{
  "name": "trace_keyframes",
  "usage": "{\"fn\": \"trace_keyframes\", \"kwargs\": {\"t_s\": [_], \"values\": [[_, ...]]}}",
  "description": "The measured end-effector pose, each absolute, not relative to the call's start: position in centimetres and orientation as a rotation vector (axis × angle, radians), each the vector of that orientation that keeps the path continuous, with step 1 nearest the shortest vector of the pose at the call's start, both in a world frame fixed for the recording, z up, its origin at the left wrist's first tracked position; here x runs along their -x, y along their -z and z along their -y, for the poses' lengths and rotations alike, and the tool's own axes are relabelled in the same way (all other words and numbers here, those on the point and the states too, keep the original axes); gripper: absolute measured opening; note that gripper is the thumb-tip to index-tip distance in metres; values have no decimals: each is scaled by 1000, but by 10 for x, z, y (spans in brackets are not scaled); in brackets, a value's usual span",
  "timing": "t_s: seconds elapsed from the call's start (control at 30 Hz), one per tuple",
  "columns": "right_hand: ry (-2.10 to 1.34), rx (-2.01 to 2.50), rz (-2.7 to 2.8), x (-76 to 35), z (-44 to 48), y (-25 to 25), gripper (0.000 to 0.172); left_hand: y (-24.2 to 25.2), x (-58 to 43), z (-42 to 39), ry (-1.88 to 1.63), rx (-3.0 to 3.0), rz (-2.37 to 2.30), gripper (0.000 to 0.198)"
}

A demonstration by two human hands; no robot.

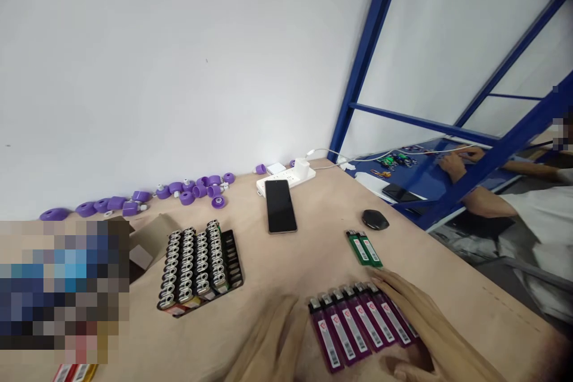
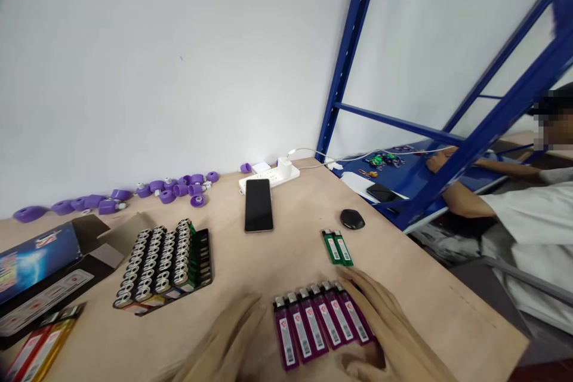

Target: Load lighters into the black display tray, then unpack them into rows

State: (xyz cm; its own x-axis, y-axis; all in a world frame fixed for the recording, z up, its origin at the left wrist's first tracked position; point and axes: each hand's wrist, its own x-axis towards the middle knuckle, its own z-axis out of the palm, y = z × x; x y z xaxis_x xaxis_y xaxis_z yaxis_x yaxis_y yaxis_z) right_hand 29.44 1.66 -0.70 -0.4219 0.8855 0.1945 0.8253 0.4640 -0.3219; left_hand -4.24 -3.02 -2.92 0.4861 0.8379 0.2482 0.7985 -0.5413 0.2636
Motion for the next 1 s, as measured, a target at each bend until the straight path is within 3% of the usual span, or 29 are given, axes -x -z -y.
{"fn": "trace_keyframes", "kwargs": {"t_s": [0.27, 0.4, 0.6, 0.87, 1.0], "values": [[-293, 1306, 2502, -267, -18, 11, 94, -21, 13, -18, -239, -2351, -1100, 104], [-286, 1156, 2624, -239, -31, 10, 88, -10, 28, -10, -366, -2333, -1143, 90], [-339, 917, 2722, -197, -69, 3, 78, -2, 56, 0, -497, -2325, -1341, 90], [-669, 860, 2732, -163, -58, -8, 86, 17, 77, 30, -523, -2460, -1597, 95], [-874, 958, 2741, -160, -45, -16, 90, 9, 83, 43, -386, -2626, -1683, 82]]}}
